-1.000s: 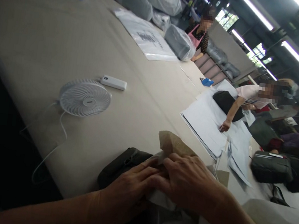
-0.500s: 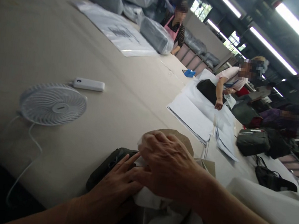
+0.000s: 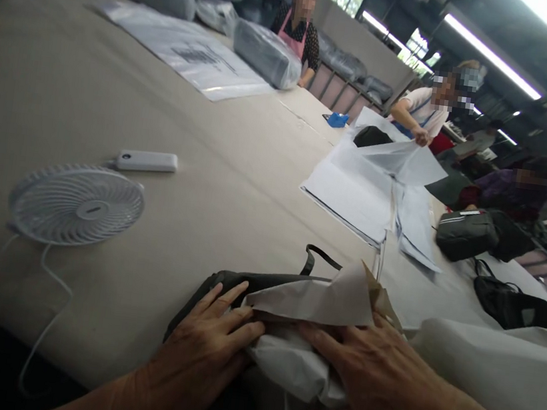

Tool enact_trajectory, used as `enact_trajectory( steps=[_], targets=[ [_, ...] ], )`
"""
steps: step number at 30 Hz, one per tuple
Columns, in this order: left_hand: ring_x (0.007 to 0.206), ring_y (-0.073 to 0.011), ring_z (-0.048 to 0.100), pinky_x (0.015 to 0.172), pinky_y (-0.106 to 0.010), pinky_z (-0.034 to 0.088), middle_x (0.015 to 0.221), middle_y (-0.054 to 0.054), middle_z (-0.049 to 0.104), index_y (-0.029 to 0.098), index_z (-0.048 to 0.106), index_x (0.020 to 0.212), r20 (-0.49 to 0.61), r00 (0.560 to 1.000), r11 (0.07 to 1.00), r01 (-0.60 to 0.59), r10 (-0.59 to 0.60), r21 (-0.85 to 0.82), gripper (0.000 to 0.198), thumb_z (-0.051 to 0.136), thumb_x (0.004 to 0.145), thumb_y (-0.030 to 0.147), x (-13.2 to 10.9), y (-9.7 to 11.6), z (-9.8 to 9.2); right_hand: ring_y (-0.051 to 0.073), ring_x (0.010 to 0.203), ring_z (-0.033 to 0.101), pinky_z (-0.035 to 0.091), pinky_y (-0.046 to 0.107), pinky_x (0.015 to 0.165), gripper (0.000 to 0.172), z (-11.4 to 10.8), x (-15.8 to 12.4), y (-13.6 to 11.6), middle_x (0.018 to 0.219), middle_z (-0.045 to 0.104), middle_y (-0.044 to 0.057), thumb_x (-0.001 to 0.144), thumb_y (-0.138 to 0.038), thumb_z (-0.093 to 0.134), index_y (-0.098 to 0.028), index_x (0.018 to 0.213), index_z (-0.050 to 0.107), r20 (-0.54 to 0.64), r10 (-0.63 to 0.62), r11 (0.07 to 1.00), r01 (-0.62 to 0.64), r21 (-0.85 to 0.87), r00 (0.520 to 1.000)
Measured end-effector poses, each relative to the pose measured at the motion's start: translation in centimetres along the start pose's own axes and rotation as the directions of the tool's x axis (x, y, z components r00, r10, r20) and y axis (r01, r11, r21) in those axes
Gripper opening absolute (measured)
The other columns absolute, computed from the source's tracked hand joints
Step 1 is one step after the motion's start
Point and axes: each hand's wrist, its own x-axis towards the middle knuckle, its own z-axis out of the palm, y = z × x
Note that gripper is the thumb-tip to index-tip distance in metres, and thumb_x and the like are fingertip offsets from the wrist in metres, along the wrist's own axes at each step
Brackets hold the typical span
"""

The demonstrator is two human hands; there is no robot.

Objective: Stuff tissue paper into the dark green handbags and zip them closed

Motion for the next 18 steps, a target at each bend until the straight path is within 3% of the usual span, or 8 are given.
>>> enact_trajectory(
  steps=[2, 4, 6, 8, 10, 14, 18],
  targets=[
    [0.146, -0.0393, 0.035, 0.118, -0.070, 0.018, 0.125, 0.001, 0.069, 0.029, 0.064, 0.112, -0.028, 0.999, 0.998, -0.023, 0.021, -0.051, 0.020, 0.064, 0.092, 0.024, 0.0, -0.5, -0.3, 0.029, 0.124, 0.062, 0.060, 0.039, 0.096, 0.100, 1.9, -0.9, 0.1, 0.145, 0.057, 0.011, 0.075, -0.044, 0.081, -0.021, 0.158, 0.031, -0.112, -0.022, 0.998, 0.016, -0.057, 0.993],
    [0.132, -0.0345, 0.052, 0.117, -0.065, 0.023, 0.113, 0.003, 0.073, 0.030, 0.065, 0.107, -0.118, 0.992, 0.987, -0.067, 0.050, -0.144, 0.017, 0.068, 0.091, 0.027, 0.5, -1.2, -0.8, 0.030, 0.129, 0.059, 0.060, 0.038, 0.094, 0.097, 3.6, -1.5, 0.2, 0.148, 0.054, 0.013, 0.077, -0.046, 0.078, -0.014, 0.156, 0.033, -0.209, -0.038, 0.993, 0.014, -0.114, 0.977],
    [0.109, -0.0247, 0.064, 0.107, -0.050, 0.039, 0.101, 0.003, 0.074, 0.028, 0.066, 0.103, -0.230, 0.971, 0.960, -0.117, 0.057, -0.254, 0.010, 0.064, 0.094, 0.025, 1.8, -1.9, -1.3, 0.029, 0.132, 0.056, 0.061, 0.037, 0.094, 0.088, 4.9, -1.9, 0.2, 0.149, 0.052, 0.013, 0.081, -0.049, 0.072, -0.011, 0.153, 0.038, -0.261, -0.053, 0.989, 0.014, -0.150, 0.964],
    [0.092, -0.0192, 0.064, 0.089, -0.036, 0.045, 0.093, 0.000, 0.071, 0.024, 0.067, 0.097, -0.289, 0.956, 0.936, -0.144, 0.048, -0.321, 0.013, 0.054, 0.097, 0.022, 3.8, -2.3, -1.5, 0.028, 0.133, 0.055, 0.061, 0.036, 0.092, 0.082, 5.6, -2.2, 0.1, 0.149, 0.052, 0.012, 0.085, -0.052, 0.068, -0.008, 0.150, 0.042, -0.287, -0.060, 0.986, 0.013, -0.165, 0.956],
    [0.086, -0.0196, 0.059, 0.079, -0.032, 0.043, 0.088, -0.003, 0.065, 0.021, 0.068, 0.089, -0.229, 0.973, 0.918, -0.092, 0.001, -0.387, 0.015, 0.054, 0.094, 0.023, 6.5, -2.5, -1.4, 0.028, 0.132, 0.057, 0.060, 0.035, 0.092, 0.079, 5.8, -2.4, -0.2, 0.149, 0.052, 0.012, 0.087, -0.054, 0.066, -0.008, 0.147, 0.046, -0.305, -0.043, 0.986, -0.009, -0.166, 0.951],
    [0.076, -0.0183, 0.056, 0.070, -0.029, 0.042, 0.083, -0.003, 0.061, 0.017, 0.065, 0.086, 0.007, 0.993, 0.821, 0.098, -0.114, -0.563, 0.017, 0.062, 0.081, 0.033, 12.2, -3.3, -0.7, 0.026, 0.125, 0.062, 0.059, 0.032, 0.093, 0.073, 5.7, -2.6, -0.8, 0.143, 0.058, 0.011, 0.087, -0.054, 0.067, -0.009, 0.143, 0.052, -0.349, -0.002, 0.988, -0.052, -0.145, 0.937],
    [0.075, -0.0175, 0.058, 0.064, -0.026, 0.045, 0.087, -0.005, 0.064, 0.015, 0.058, 0.094, 0.114, 0.978, 0.735, 0.208, -0.176, -0.645, 0.029, 0.057, 0.080, 0.040, 14.8, -4.3, -1.0, 0.025, 0.122, 0.063, 0.058, 0.030, 0.092, 0.074, 6.5, -2.8, -0.7, 0.140, 0.062, 0.010, 0.083, -0.052, 0.072, -0.010, 0.141, 0.054, -0.365, -0.008, 0.990, -0.043, -0.132, 0.931]
  ],
)
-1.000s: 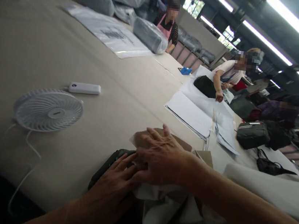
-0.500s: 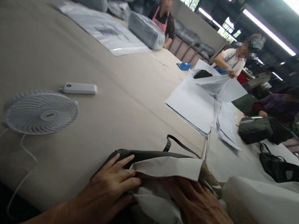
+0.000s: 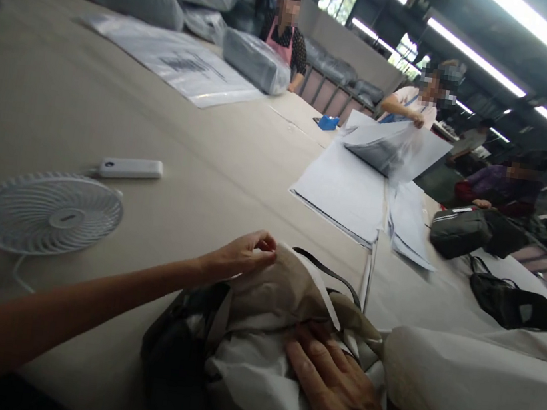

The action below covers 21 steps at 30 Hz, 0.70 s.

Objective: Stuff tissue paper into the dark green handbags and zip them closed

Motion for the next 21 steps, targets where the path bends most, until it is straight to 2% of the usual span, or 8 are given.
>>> enact_trajectory(
  steps=[4, 7, 11, 13, 15, 17, 19, 21],
  targets=[
    [0.071, -0.0164, 0.057, 0.061, -0.024, 0.043, 0.083, -0.004, 0.064, 0.015, 0.060, 0.092, 0.087, 0.996, 0.998, 0.033, -0.028, -0.057, 0.028, 0.048, 0.086, 0.040, -2.0, 1.5, -0.1, 0.025, 0.127, 0.059, 0.057, 0.029, 0.094, 0.070, 1.0, -0.5, 0.2, 0.145, 0.057, 0.012, 0.090, -0.045, 0.061, -0.008, 0.148, 0.046, -0.020, 0.029, 0.999, -0.029, 0.019, 0.999],
    [0.073, -0.0162, 0.057, 0.062, -0.023, 0.042, 0.082, -0.001, 0.063, 0.018, 0.063, 0.091, 0.257, 0.961, 0.986, -0.129, 0.099, 0.104, 0.019, 0.048, 0.090, 0.030, -5.1, 3.2, 1.0, 0.029, 0.143, 0.044, 0.056, 0.033, 0.095, 0.072, 1.2, -0.6, 0.0, 0.162, 0.030, 0.018, 0.097, -0.039, 0.049, -0.009, 0.159, 0.027, -0.073, 0.105, 0.994, -0.104, 0.013, 0.992],
    [0.077, -0.0186, 0.060, 0.065, -0.027, 0.046, 0.099, -0.003, 0.066, 0.017, 0.063, 0.101, 0.471, 0.830, 0.691, -0.528, 0.298, 0.493, 0.018, 0.057, 0.084, 0.016, -8.5, 5.0, 3.2, 0.035, 0.153, 0.024, 0.056, 0.038, 0.094, 0.077, 1.1, -0.5, -0.2, 0.167, 0.005, 0.022, 0.100, -0.031, 0.047, -0.016, 0.163, 0.005, -0.141, 0.076, 0.995, -0.065, 0.077, 0.987],
    [0.077, -0.0203, 0.059, 0.065, -0.031, 0.048, 0.101, -0.005, 0.065, 0.013, 0.061, 0.103, 0.515, 0.772, 0.540, -0.631, 0.372, 0.557, 0.023, 0.062, 0.080, 0.015, -9.5, 5.6, 3.9, 0.036, 0.150, 0.029, 0.058, 0.036, 0.090, 0.079, 1.3, -0.5, -0.1, 0.167, 0.002, 0.025, 0.098, -0.028, 0.049, -0.017, 0.163, 0.006, -0.144, 0.106, 0.990, -0.091, 0.109, 0.984],
    [0.078, -0.0208, 0.059, 0.069, -0.031, 0.050, 0.100, -0.007, 0.065, 0.012, 0.061, 0.099, 0.539, 0.735, 0.509, -0.676, 0.411, 0.533, 0.019, 0.063, 0.080, 0.017, -9.9, 5.8, 3.9, 0.036, 0.142, 0.043, 0.059, 0.034, 0.087, 0.078, 1.5, -0.5, 0.1, 0.166, 0.008, 0.025, 0.095, -0.028, 0.052, -0.018, 0.162, 0.014, -0.096, 0.119, 0.990, -0.111, 0.090, 0.988],
    [0.078, -0.0188, 0.061, 0.072, -0.028, 0.050, 0.098, -0.006, 0.066, 0.013, 0.063, 0.094, 0.528, 0.747, 0.627, -0.646, 0.404, 0.435, 0.010, 0.058, 0.086, 0.016, -9.9, 5.4, 3.2, 0.033, 0.130, 0.057, 0.061, 0.035, 0.087, 0.075, 1.8, -0.6, 0.3, 0.162, 0.031, 0.020, 0.091, -0.029, 0.056, -0.018, 0.160, 0.027, -0.033, 0.054, 0.998, -0.053, 0.035, 0.998],
    [0.075, -0.0147, 0.064, 0.072, -0.023, 0.050, 0.091, -0.002, 0.069, 0.016, 0.066, 0.098, 0.451, 0.825, 0.801, -0.505, 0.340, 0.320, 0.020, 0.047, 0.093, 0.013, -9.4, 4.5, 2.3, 0.031, 0.124, 0.062, 0.062, 0.036, 0.088, 0.070, 2.0, -0.7, 0.5, 0.149, 0.052, 0.012, 0.089, -0.030, 0.058, -0.019, 0.155, 0.039, 0.019, -0.010, 1.000, 0.010, -0.010, 1.000],
    [0.075, -0.0140, 0.065, 0.072, -0.023, 0.050, 0.087, 0.000, 0.070, 0.018, 0.067, 0.107, 0.309, 0.904, 0.851, -0.396, 0.295, 0.345, 0.027, 0.043, 0.095, 0.011, -8.5, 3.4, 1.7, 0.030, 0.125, 0.062, 0.061, 0.036, 0.089, 0.065, 1.9, -0.8, 0.6, 0.142, 0.060, 0.007, 0.089, -0.028, 0.058, -0.021, 0.152, 0.044, 0.024, -0.022, 0.999, 0.023, -0.029, 0.999]
  ],
)
